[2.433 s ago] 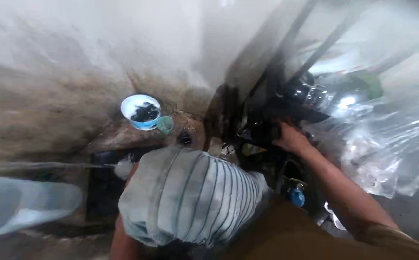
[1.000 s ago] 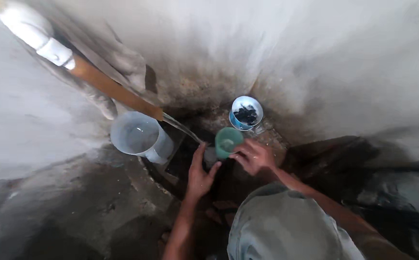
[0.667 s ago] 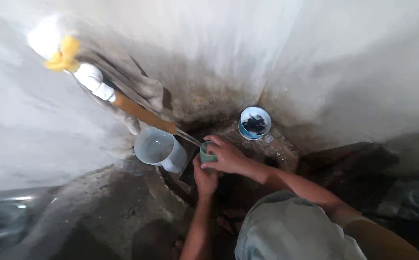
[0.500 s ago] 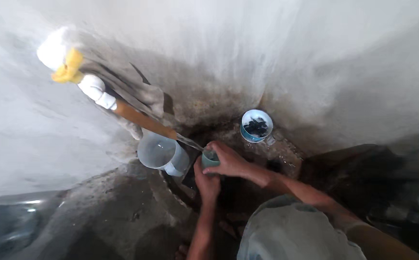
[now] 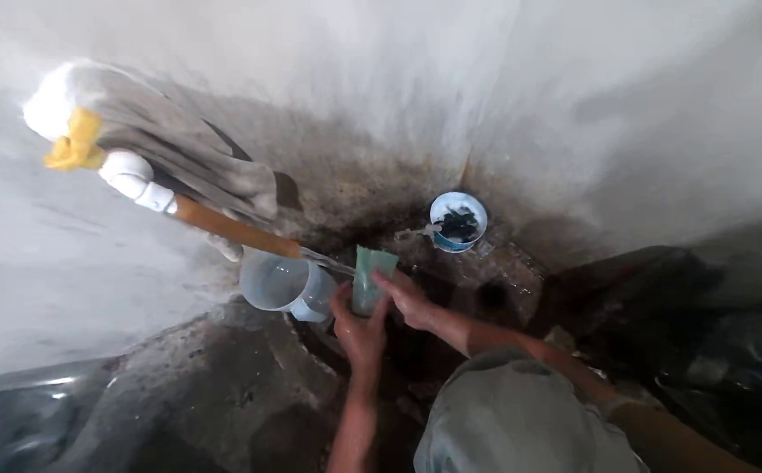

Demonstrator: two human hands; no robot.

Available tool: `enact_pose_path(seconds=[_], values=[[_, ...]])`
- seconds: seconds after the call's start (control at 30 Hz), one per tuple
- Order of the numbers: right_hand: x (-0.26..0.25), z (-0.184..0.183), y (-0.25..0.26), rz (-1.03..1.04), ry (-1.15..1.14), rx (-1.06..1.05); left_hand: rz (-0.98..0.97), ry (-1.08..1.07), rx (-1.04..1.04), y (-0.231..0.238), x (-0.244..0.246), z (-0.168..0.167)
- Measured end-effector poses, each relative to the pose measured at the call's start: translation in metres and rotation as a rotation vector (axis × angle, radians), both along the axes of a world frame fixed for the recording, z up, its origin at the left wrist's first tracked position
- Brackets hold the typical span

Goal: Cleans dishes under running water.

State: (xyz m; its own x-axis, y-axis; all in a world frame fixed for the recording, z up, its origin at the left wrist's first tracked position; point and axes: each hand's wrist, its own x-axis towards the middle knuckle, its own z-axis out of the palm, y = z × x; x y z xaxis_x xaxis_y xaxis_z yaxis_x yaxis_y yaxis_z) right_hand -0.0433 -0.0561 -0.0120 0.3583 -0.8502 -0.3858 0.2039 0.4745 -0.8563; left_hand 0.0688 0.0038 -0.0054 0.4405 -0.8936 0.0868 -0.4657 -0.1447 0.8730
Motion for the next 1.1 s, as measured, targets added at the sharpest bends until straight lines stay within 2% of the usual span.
enact_pose_path(seconds=[0.1,0.17,0.23,0.3,0.37,0.4,0.47,0.5,0.53,0.67,0.8,0.87,0.97,1.1], values=[[0.003,0.012,0.0,0.067,-0.067,0.362,0.105,-0.17,-0.192,-0.002,-0.023,0.002],[0.002,0.022,-0.001,0.076,-0.081,0.458,0.103,-0.324,-0.295,-0.004,-0.033,0.0],[-0.006,0.031,-0.001,0.104,-0.052,0.448,0.068,-0.36,-0.333,0.001,-0.039,-0.002],[-0.024,0.035,-0.001,0.161,-0.057,0.38,-0.036,-0.27,-0.317,0.012,-0.038,-0.005],[-0.06,0.035,0.006,0.232,0.01,0.181,-0.175,-0.129,-0.284,0.019,-0.036,-0.01],[-0.084,0.041,0.013,0.279,0.223,0.049,-0.238,-0.052,-0.243,0.018,-0.037,-0.012],[-0.136,0.05,0.042,0.416,0.884,-0.231,-0.357,0.092,-0.026,0.014,-0.039,-0.013],[-0.162,0.054,0.065,0.451,1.149,-0.302,-0.39,0.117,0.049,0.011,-0.04,-0.013],[-0.188,0.06,0.091,0.455,1.3,-0.281,-0.409,0.121,0.076,0.011,-0.042,-0.012],[-0.268,0.096,0.212,0.37,1.528,0.012,-0.446,0.194,0.099,0.014,-0.048,0.008],[-0.299,0.15,0.301,0.062,1.738,0.204,-0.518,0.244,0.07,0.014,-0.046,0.008],[-0.314,0.163,0.32,-0.151,1.882,0.146,-0.503,0.269,0.06,0.012,-0.047,0.007],[-0.344,0.157,0.321,-0.374,2.025,0.035,-0.483,0.319,0.038,0.008,-0.048,0.007],[-0.367,0.145,0.295,-0.451,1.933,0.249,-0.492,0.35,-0.012,0.002,-0.043,0.015]])
